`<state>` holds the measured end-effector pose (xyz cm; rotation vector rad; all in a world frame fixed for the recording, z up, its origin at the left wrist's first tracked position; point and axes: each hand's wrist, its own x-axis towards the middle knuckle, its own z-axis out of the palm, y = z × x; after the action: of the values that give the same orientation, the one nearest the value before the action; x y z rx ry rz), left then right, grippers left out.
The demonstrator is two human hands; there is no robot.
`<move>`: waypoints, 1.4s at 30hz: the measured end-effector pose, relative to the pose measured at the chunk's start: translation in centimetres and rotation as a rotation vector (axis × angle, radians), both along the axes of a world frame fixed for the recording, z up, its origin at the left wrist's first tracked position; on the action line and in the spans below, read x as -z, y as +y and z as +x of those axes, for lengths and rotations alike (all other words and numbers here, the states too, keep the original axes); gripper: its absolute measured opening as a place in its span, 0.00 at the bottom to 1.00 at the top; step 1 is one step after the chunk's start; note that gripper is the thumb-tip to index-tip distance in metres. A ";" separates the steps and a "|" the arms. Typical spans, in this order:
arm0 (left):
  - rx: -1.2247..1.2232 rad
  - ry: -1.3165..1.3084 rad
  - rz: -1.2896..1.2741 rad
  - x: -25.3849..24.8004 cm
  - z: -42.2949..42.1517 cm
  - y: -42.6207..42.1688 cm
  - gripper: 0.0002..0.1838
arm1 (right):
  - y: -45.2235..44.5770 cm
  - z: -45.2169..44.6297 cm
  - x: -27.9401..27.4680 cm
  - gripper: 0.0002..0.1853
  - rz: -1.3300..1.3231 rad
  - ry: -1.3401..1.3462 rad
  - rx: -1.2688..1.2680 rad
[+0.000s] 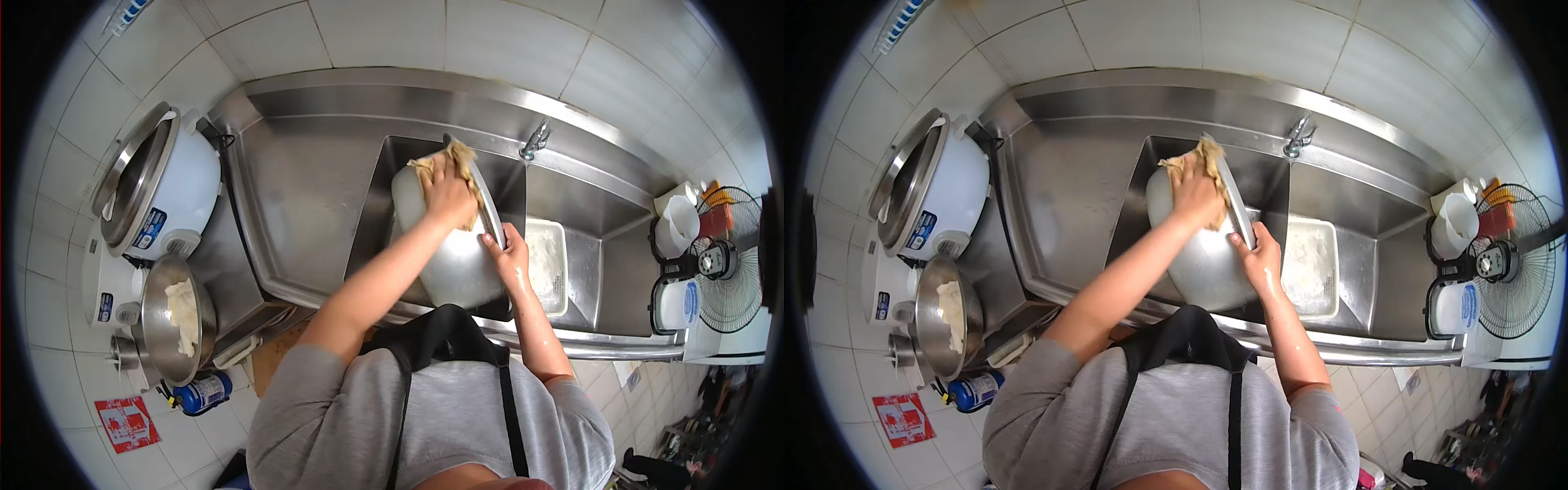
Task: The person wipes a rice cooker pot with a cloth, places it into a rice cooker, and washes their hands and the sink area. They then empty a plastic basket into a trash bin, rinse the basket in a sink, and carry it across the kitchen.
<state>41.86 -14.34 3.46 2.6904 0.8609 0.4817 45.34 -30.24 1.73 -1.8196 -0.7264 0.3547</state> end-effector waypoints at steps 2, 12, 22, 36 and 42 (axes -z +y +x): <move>-0.083 0.124 -0.176 -1.3 1.1 3.9 0.26 | 0.0 -0.2 -0.8 0.13 -0.011 -0.001 -0.008; 0.086 -0.117 -0.108 -9.2 -3.0 6.0 0.24 | -1.5 0.4 -8.6 0.10 0.163 -0.096 -0.103; -0.024 -0.417 0.305 -17.3 -8.2 3.1 0.23 | 2.0 2.1 -17.6 0.12 0.306 -0.636 -0.133; 0.349 -0.283 0.656 -7.1 -7.1 -6.5 0.21 | 6.5 4.7 -12.9 0.12 0.244 -0.504 -0.061; -0.156 -0.243 -0.338 -9.3 -9.6 6.7 0.18 | 5.2 3.1 -10.6 0.10 0.122 -0.254 -0.035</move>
<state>32.23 -7.68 12.79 2.2180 0.9849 0.6212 48.44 -25.08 12.37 -1.7551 -0.9356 0.0995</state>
